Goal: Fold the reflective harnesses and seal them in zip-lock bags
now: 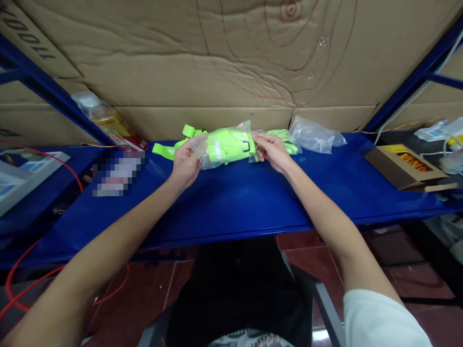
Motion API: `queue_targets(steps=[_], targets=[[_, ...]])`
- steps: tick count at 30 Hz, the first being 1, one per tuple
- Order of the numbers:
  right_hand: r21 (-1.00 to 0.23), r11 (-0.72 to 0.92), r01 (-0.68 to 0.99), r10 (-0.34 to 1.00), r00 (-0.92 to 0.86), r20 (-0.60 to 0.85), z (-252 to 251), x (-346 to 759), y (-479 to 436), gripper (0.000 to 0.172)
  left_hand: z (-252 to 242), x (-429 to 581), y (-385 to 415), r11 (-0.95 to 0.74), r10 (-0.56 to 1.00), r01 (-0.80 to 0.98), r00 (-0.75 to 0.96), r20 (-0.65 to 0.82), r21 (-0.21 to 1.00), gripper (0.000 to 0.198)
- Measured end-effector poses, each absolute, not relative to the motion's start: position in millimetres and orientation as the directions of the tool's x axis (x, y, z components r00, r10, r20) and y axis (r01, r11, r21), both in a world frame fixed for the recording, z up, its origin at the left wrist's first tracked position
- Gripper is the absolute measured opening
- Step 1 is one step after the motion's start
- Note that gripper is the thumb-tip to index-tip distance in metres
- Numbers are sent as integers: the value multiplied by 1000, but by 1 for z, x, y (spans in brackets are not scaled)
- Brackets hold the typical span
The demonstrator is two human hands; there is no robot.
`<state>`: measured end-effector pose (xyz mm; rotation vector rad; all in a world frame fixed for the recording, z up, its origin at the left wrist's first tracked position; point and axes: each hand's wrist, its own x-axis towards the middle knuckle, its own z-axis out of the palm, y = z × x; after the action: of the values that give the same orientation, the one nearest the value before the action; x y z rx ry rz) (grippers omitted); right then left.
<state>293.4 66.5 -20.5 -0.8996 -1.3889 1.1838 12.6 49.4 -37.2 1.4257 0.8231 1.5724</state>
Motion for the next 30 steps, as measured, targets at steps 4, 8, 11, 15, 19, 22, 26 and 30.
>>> queue_targets(steps=[4, 8, 11, 15, 19, 22, 26, 30], targets=[[-971, 221, -92, 968, -102, 230, -11, 291, 57, 50, -38, 10, 55, -432, 899, -166, -3, 437, 887, 56], [-941, 314, -127, 947, -23, 319, -4, 285, 63, 51, -38, 7, 57, -439, 898, -150, -41, 438, 886, 60], [-840, 537, -83, 843, 87, 531, 8, 277, 78, 53, -41, 5, 59, -437, 900, -148, -58, 433, 887, 61], [-778, 627, 41, 775, 76, 628, 28, 253, 108, 65, -47, 3, 61, -489, 868, -73, -141, 477, 869, 44], [-717, 692, 77, 719, 8, 695, 55, 224, 140, 66, -49, 0, 63, -550, 789, 124, -247, 563, 826, 31], [-726, 673, 138, 739, -106, 665, 79, 212, 155, 50, -49, -1, 62, -546, 785, 221, -200, 586, 808, 30], [-757, 642, 119, 757, 57, 651, 108, 216, 167, 30, -49, 1, 55, -573, 784, 347, -32, 620, 743, 37], [-791, 612, -14, 788, 105, 607, 124, 231, 189, 42, -54, 4, 50, -668, 706, 525, 220, 673, 528, 48]])
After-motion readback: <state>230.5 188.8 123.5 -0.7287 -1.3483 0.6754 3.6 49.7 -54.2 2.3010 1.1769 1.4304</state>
